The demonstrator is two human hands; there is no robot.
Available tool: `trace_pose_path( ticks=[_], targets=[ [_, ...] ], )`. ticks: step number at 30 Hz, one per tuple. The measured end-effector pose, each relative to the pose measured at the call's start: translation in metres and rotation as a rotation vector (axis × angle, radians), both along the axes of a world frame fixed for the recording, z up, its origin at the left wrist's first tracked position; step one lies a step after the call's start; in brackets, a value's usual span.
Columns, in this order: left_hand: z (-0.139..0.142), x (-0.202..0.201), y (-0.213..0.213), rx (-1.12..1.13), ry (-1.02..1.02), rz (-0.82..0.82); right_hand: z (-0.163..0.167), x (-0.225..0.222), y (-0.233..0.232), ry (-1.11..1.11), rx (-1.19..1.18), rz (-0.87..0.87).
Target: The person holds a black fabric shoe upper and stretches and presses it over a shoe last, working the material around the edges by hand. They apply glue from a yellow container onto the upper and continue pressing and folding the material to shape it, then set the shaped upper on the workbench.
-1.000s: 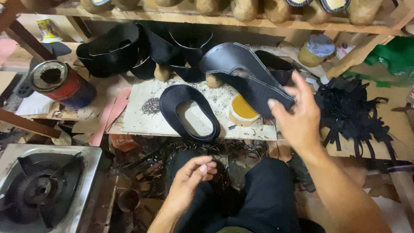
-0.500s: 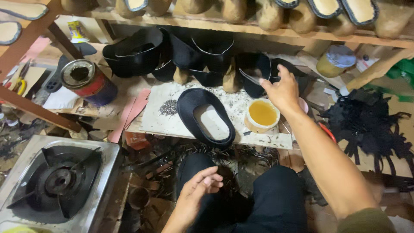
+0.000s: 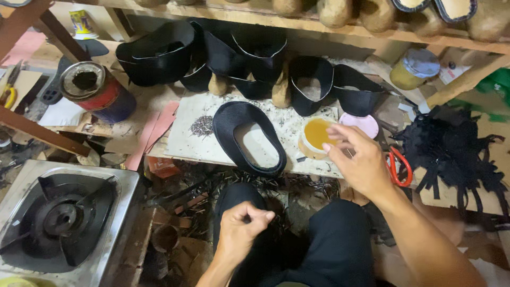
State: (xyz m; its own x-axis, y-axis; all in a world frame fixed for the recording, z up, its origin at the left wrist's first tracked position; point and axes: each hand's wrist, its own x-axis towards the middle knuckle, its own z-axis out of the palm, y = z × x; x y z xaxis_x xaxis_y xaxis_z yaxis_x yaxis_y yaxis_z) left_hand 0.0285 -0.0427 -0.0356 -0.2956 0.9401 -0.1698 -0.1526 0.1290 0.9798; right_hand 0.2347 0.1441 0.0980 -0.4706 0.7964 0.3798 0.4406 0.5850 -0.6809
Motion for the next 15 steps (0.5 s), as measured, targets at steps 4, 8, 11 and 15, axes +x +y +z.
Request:
trace_pose_path(
  ticks=[4,8,11,15],
  targets=[
    [0.024,0.004,0.013,0.045,0.105,-0.025,-0.003,0.014,-0.017,-0.036,-0.017,0.006],
    [0.053,0.004,0.03,0.066,0.244,-0.092,-0.01,0.019,-0.029,-0.034,-0.116,0.011],
    [0.065,0.003,0.043,0.113,0.408,-0.096,-0.014,0.02,-0.035,-0.051,-0.152,0.011],
    [0.061,-0.001,0.052,0.159,0.371,-0.054,-0.018,0.023,-0.042,-0.061,-0.198,0.004]
  ],
)
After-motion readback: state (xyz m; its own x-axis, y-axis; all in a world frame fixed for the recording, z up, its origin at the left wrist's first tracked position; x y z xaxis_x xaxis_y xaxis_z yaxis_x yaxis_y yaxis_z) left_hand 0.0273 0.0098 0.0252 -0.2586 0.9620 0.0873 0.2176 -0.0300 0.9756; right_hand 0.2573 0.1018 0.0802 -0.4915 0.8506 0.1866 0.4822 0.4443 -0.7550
